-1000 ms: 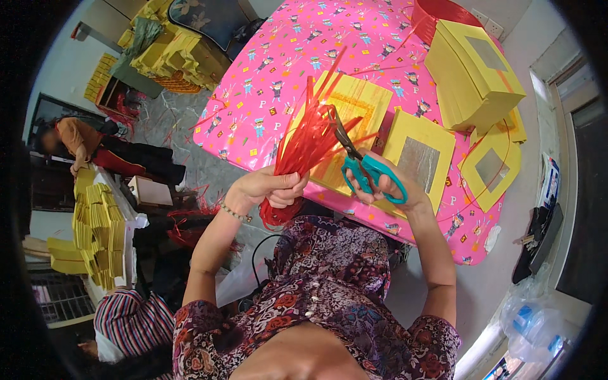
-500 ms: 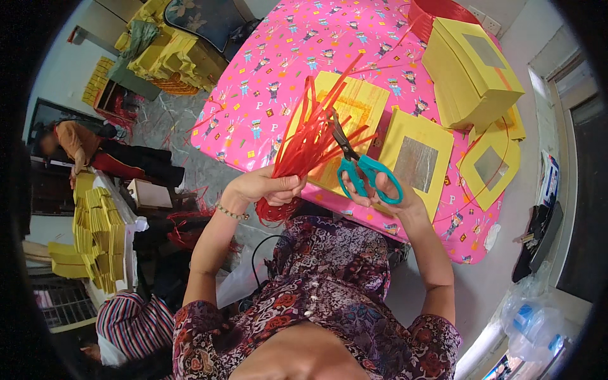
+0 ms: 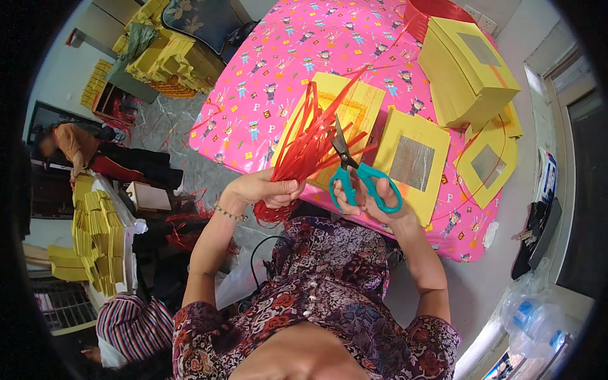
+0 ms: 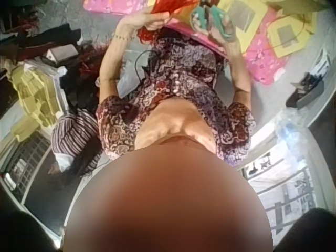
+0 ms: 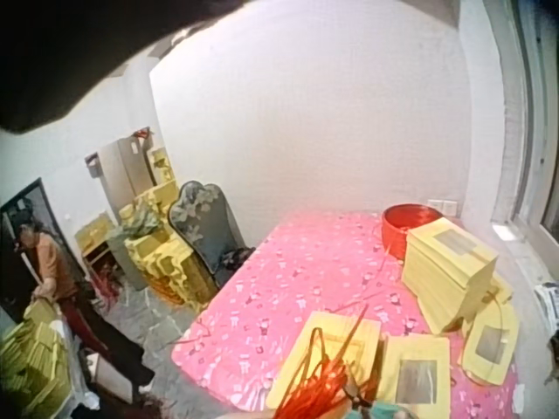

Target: Cutting bundles of red plastic ribbons using scissors.

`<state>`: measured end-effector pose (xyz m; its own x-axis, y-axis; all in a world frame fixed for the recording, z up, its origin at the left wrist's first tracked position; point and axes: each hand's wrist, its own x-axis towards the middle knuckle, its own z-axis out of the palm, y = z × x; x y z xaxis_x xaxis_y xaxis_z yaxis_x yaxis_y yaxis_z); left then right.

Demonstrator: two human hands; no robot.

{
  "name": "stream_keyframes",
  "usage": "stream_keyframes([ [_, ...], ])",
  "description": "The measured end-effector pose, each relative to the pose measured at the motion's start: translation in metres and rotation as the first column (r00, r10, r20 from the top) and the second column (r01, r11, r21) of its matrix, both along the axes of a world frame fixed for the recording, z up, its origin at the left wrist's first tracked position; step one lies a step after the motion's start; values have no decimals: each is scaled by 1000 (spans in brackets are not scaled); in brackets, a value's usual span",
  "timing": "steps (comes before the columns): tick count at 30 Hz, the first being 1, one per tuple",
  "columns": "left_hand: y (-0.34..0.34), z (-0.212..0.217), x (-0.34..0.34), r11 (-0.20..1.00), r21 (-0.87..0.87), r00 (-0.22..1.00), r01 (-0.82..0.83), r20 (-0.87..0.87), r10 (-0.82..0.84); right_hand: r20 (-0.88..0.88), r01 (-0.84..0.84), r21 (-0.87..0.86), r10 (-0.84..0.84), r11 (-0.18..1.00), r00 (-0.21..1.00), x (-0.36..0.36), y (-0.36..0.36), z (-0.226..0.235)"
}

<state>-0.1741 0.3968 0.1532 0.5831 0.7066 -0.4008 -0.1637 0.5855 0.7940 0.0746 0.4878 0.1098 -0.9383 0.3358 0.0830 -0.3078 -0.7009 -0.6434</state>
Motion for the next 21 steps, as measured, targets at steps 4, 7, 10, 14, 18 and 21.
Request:
stream_keyframes([
  [4, -1, 3, 5, 1000, -4, 1000, 23, -14, -23, -12, 20, 32, -20, 999, 1000, 1, -3, 2],
  [7, -1, 3, 6, 1000, 8, 1000, 22, -13, -22, 25, 21, 6, -21, 1000, 999, 5, -2, -3],
  [10, 1, 9, 10, 999, -13, 998, 37, -54, -37, 11, 13, -28, -13, 1000, 1000, 10, -1, -14],
  [14, -1, -2, 3, 999, -38, 1000, 13, 21, -12, -33, 29, -8, -29, 1000, 999, 11, -5, -11],
  [18, -2, -2, 3, 1000, 2, 999, 23, 33, -23, -49, -14, -82, 10, 997, 999, 12, -3, -15],
  [21, -2, -1, 4, 1000, -2, 999, 22, 27, -22, -56, -21, -114, 15, 993, 998, 11, -4, -10],
])
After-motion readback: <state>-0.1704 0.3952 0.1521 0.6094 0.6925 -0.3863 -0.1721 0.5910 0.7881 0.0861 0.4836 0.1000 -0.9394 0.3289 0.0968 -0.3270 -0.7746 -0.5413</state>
